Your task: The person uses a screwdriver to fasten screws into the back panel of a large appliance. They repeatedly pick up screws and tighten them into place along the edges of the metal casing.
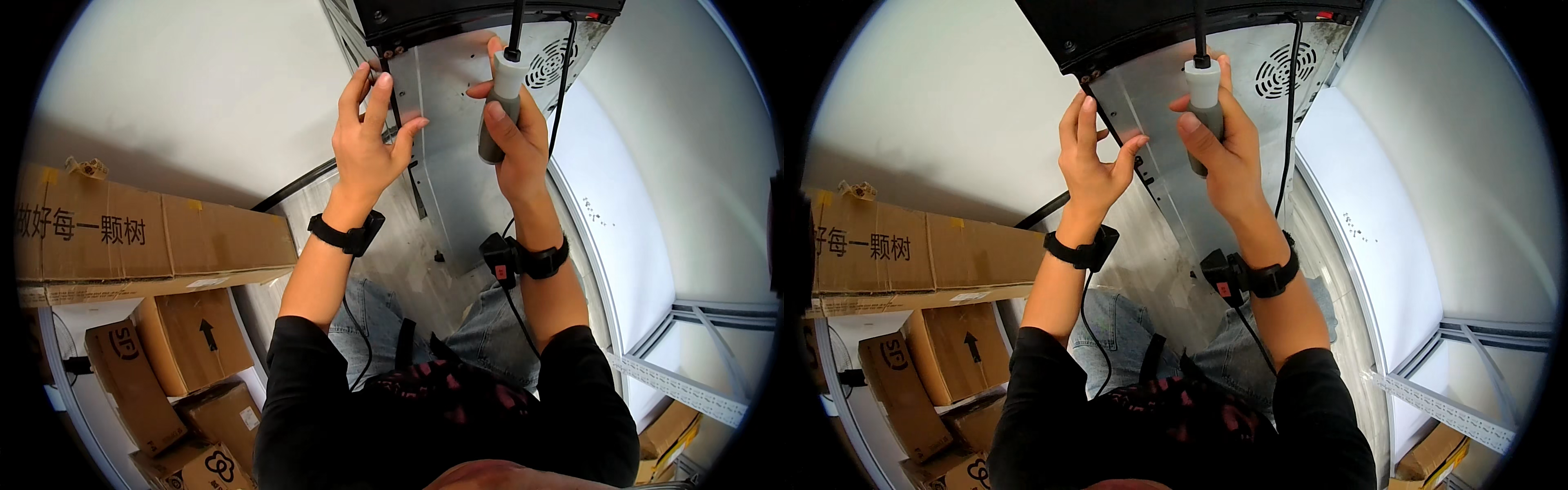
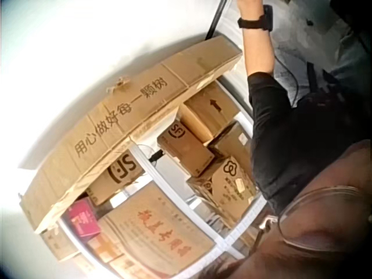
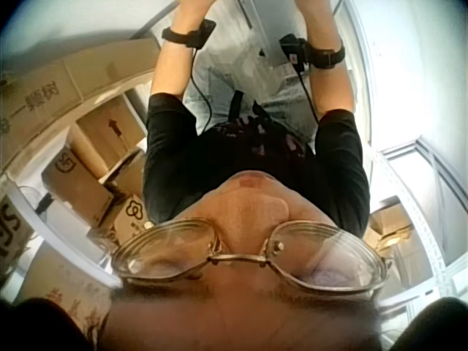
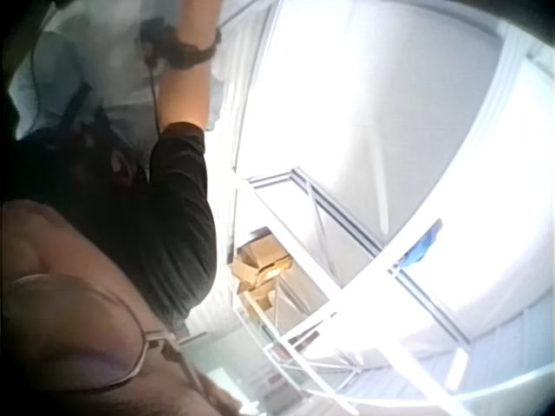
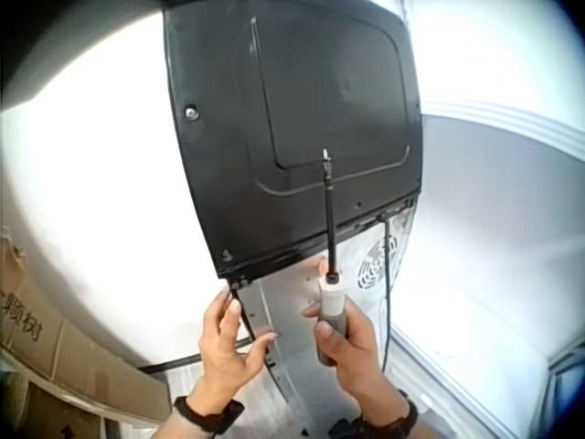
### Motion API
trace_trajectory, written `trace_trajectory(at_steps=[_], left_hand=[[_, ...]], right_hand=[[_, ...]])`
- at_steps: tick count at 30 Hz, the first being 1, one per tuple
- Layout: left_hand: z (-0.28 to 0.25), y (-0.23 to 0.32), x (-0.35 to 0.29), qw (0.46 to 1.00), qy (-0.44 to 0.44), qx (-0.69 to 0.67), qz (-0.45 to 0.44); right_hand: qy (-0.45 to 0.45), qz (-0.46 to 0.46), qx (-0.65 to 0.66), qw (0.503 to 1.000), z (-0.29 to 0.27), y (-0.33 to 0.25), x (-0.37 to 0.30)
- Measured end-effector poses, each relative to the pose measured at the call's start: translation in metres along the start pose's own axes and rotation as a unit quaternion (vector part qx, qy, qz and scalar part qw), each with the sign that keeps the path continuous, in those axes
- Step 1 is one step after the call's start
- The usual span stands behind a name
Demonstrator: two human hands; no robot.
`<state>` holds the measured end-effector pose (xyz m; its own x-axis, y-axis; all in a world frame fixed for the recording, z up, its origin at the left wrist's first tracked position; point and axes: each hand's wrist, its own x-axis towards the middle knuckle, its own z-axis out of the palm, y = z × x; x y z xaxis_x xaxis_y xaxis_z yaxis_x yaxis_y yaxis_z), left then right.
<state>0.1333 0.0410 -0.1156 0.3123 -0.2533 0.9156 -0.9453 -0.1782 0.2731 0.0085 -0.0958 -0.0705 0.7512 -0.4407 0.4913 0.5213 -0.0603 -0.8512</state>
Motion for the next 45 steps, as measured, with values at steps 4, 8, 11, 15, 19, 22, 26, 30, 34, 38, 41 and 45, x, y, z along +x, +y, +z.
trace_trajectory(at_steps=[4,8,11,15,19,22,26,30,34,38,41,45], left_hand=[[-0.003,0.003,0.001,0.999,-0.009,0.031,-0.006],[-0.006,0.007,0.005,0.999,-0.021,0.027,-0.027],[-0.007,0.006,0.007,0.999,-0.023,0.023,-0.028],[-0.008,0.001,0.008,0.998,-0.006,0.052,0.023],[-0.005,0.002,0.008,0.999,-0.002,0.044,0.016],[-0.005,0.007,0.008,0.999,-0.011,0.025,-0.018],[-0.008,0.007,0.008,0.999,-0.023,0.021,-0.040],[-0.009,0.010,0.009,0.999,-0.021,0.021,-0.040],[-0.009,0.010,0.007,0.999,-0.021,0.019,-0.042],[-0.009,0.008,0.007,0.999,-0.016,0.020,-0.032],[-0.008,0.009,0.007,0.999,-0.015,0.014,-0.033],[-0.008,0.011,0.008,0.999,-0.014,0.013,-0.033]], right_hand=[[0.009,-0.019,-0.028,0.999,-0.006,0.000,0.000],[0.013,0.018,-0.068,0.997,-0.022,-0.016,-0.014],[0.053,0.083,-0.056,0.994,-0.024,-0.035,-0.037],[0.021,0.207,-0.167,0.964,-0.039,-0.049,-0.078],[0.017,0.233,-0.119,0.965,-0.038,-0.041,-0.110],[-0.010,0.203,-0.223,0.953,-0.029,-0.035,-0.115],[-0.024,0.182,-0.283,0.941,-0.023,-0.030,-0.113],[-0.026,0.182,-0.287,0.940,-0.020,-0.030,-0.112],[-0.025,0.193,-0.284,0.939,-0.020,-0.030,-0.112],[-0.034,0.208,-0.276,0.938,-0.018,-0.030,-0.110],[-0.033,0.216,-0.275,0.936,-0.017,-0.029,-0.110],[-0.029,0.212,-0.275,0.937,-0.017,-0.027,-0.109]])
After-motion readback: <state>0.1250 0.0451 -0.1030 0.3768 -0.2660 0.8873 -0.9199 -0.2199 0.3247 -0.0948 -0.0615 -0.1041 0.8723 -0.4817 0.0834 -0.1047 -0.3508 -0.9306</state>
